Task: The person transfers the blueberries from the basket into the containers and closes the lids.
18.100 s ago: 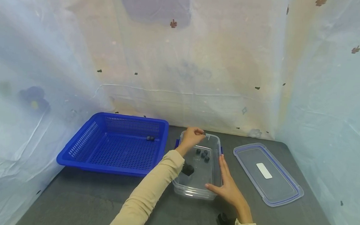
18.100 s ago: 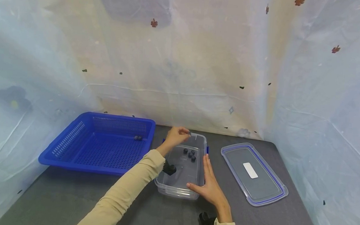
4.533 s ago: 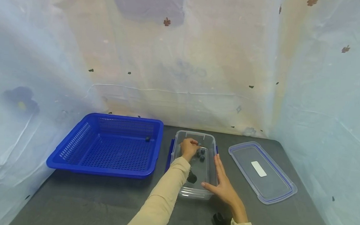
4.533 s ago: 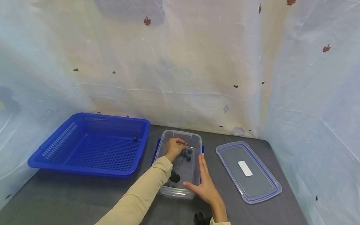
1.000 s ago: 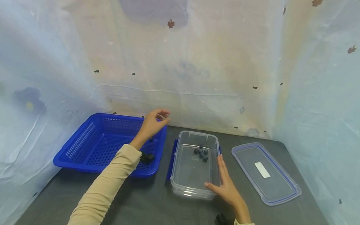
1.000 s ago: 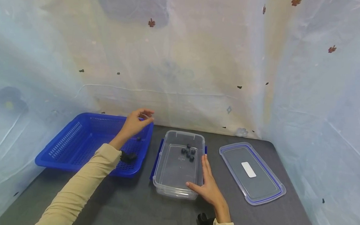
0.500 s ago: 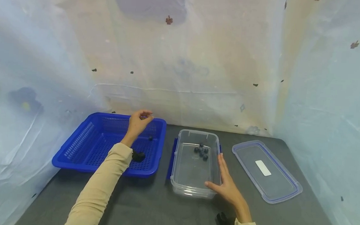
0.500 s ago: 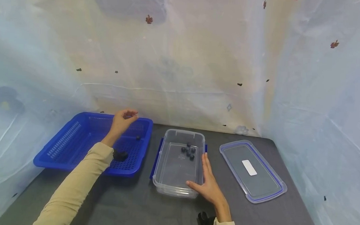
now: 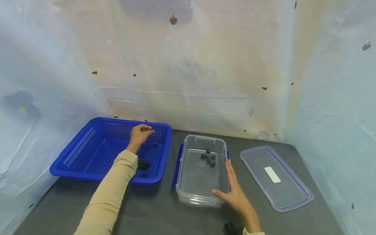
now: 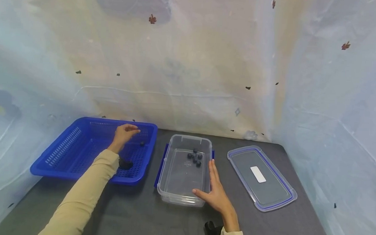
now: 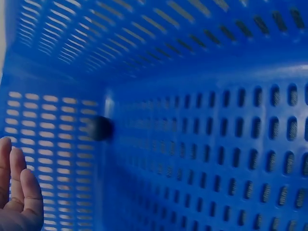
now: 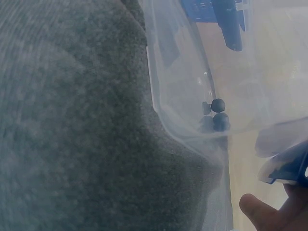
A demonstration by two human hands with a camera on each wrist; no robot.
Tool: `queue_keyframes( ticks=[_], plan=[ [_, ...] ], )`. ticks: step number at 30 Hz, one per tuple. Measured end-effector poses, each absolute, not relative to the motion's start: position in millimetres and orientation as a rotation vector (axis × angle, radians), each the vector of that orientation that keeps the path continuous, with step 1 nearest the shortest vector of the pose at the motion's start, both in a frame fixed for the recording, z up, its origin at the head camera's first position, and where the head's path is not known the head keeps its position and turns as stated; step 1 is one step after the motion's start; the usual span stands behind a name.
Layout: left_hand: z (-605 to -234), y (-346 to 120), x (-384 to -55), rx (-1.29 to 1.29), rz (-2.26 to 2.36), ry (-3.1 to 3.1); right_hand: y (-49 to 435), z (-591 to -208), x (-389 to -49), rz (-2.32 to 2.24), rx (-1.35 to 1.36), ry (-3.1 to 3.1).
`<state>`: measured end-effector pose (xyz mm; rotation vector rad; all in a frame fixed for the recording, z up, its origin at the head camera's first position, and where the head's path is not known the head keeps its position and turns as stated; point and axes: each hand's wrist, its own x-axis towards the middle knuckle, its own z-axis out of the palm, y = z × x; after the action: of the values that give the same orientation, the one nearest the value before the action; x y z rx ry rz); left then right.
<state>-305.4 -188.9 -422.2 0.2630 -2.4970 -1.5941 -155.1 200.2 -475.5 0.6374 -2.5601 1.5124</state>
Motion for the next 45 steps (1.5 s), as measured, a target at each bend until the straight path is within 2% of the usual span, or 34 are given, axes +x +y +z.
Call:
queue_keyframes(
  ticks=[7,17,25,40,45],
  plan=[
    [-433.3,-187.5,-303.3,0.352,-1.522,-2.621,198.1,-471.6,-151.5,1.527,0.628,-2.551],
    [-449.6,-177.1,-309.2,0.442,-1.471,-2.711,190.7,-435.9,-135.3,1.568,0.629,-2.547],
    [-457.5,-170.0,-309.5,0.494,-1.315,-2.792,202.4,-480.7,-153.1,1.541,0.634,-2.545],
    [-460.8,-162.0,-311.8,0.519,-1.211,-2.832,201.8,-477.2,-151.9,1.537,0.613,-2.549],
    [-459.9,-160.9,-311.8,0.517,-1.219,-2.841,194.7,-457.2,-143.2,1.562,0.616,-2.534]
  ],
)
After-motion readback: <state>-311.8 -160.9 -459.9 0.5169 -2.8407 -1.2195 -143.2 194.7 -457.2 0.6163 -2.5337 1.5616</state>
